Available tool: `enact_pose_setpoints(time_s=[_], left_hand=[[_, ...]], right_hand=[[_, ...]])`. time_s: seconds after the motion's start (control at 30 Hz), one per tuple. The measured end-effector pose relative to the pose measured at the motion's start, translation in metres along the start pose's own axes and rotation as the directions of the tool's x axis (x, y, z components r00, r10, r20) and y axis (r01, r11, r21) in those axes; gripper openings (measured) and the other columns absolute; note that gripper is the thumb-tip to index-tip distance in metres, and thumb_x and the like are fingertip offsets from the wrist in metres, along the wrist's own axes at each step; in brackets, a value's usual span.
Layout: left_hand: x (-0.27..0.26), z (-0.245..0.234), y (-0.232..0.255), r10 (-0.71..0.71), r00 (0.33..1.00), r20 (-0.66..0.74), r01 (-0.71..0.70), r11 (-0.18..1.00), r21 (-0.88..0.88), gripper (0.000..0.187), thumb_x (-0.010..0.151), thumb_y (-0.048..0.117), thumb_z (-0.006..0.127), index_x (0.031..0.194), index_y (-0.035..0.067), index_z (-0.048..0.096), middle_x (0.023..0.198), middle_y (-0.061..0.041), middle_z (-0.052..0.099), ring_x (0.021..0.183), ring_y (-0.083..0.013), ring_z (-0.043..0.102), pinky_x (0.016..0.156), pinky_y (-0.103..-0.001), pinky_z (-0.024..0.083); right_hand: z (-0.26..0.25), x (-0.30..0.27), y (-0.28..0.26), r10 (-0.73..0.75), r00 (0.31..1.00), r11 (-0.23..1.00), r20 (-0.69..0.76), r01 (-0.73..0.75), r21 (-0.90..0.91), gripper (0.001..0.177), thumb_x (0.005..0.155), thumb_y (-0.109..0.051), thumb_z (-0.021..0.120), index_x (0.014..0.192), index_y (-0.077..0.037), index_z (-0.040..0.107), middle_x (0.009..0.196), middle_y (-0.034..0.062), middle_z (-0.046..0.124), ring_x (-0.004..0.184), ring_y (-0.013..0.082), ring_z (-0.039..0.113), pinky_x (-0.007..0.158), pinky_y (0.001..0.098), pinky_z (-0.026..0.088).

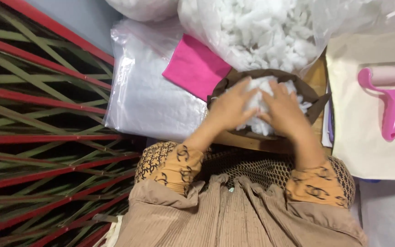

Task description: Stuffing a brown pillow cover with white fiberfill material by hand.

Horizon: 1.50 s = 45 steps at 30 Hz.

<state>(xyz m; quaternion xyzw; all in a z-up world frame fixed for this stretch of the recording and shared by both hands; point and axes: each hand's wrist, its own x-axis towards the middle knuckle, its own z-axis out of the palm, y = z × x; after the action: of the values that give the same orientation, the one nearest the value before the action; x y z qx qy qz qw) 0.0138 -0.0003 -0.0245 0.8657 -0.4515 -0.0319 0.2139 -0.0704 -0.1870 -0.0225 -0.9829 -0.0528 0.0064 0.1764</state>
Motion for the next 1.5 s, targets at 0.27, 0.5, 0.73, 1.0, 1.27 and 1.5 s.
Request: enact_pose_setpoints(time_s=[0.27, 0.5, 0.73, 1.0, 1.27, 1.5], left_hand=[[-0.004, -0.075, -0.022, -0.644, 0.739, 0.199, 0.671, 0.73, -0.132, 0.05, 0.103, 0.032, 0.042, 0.142, 0.003, 0.049, 0.144, -0.019, 0.056, 0.13, -0.0344, 0.056, 0.103, -0.057, 0.048], [-0.019, -0.042, -0.039, -0.653, 0.683, 0.327, 0.727, 0.65, -0.22, 0.021, 0.092, 0.029, 0.054, 0.081, 0.015, 0.042, 0.074, 0.001, 0.041, 0.071, -0.0191, 0.043, 0.062, -0.038, 0.03], [-0.015, -0.064, -0.032, -0.598, 0.691, 0.406, 0.53, 0.038, -0.847, 0.015, 0.09, 0.013, 0.06, 0.082, 0.015, 0.047, 0.069, -0.003, 0.057, 0.052, -0.014, 0.054, 0.044, -0.028, 0.045], [-0.029, -0.095, -0.035, -0.306, 0.912, 0.274, 0.097, -0.487, -0.868, 0.035, 0.084, -0.006, 0.058, 0.118, 0.001, 0.062, 0.106, -0.014, 0.067, 0.071, -0.0113, 0.058, 0.071, -0.032, 0.058], [-0.024, -0.092, -0.013, -0.453, 0.854, 0.254, 0.167, -0.224, -0.96, 0.071, 0.077, -0.009, 0.078, 0.141, 0.011, 0.054, 0.094, -0.009, 0.062, 0.084, -0.0141, 0.065, 0.084, -0.024, 0.057], [-0.025, -0.112, 0.0, -0.627, 0.763, -0.16, 0.467, 0.705, -0.534, 0.058, 0.076, 0.004, 0.062, 0.132, 0.018, 0.06, 0.083, 0.0, 0.061, 0.074, -0.0152, 0.06, 0.073, -0.028, 0.049]], right_hand=[[-0.09, -0.048, 0.017, 0.264, 0.964, 0.855, -0.026, -0.222, 0.469, 0.064, 0.094, -0.034, 0.058, 0.155, -0.017, 0.047, 0.152, 0.0158, 0.043, 0.125, 0.0341, 0.043, 0.105, 0.053, 0.033], [-0.062, -0.038, 0.048, 0.6, 0.777, 0.749, 0.191, -0.629, 0.208, 0.043, 0.09, -0.035, 0.065, 0.128, -0.016, 0.069, 0.11, 0.0124, 0.076, 0.098, 0.0365, 0.07, 0.081, 0.0476, 0.049], [-0.063, -0.041, 0.063, 0.603, 0.764, 0.259, 0.229, -0.459, 0.85, 0.025, 0.097, -0.014, 0.066, 0.121, -0.011, 0.056, 0.102, 0.0077, 0.065, 0.083, 0.017, 0.063, 0.065, 0.0269, 0.051], [-0.077, -0.043, 0.068, 0.434, 0.898, -0.554, 0.065, 0.209, 0.805, 0.028, 0.099, -0.01, 0.071, 0.125, -0.001, 0.071, 0.122, 0.018, 0.072, 0.108, 0.0279, 0.073, 0.093, 0.0378, 0.065], [-0.068, -0.035, 0.057, 0.506, 0.862, 0.019, 0.032, -0.048, 0.999, 0.06, 0.082, -0.007, 0.073, 0.137, -0.024, 0.057, 0.111, -0.0007, 0.071, 0.086, 0.0061, 0.07, 0.056, 0.0151, 0.053], [-0.059, -0.035, 0.064, 0.572, 0.763, 0.749, -0.301, -0.338, 0.57, 0.041, 0.085, -0.003, 0.069, 0.123, -0.017, 0.071, 0.091, -0.0013, 0.063, 0.082, 0.0097, 0.055, 0.075, 0.0273, 0.042]])
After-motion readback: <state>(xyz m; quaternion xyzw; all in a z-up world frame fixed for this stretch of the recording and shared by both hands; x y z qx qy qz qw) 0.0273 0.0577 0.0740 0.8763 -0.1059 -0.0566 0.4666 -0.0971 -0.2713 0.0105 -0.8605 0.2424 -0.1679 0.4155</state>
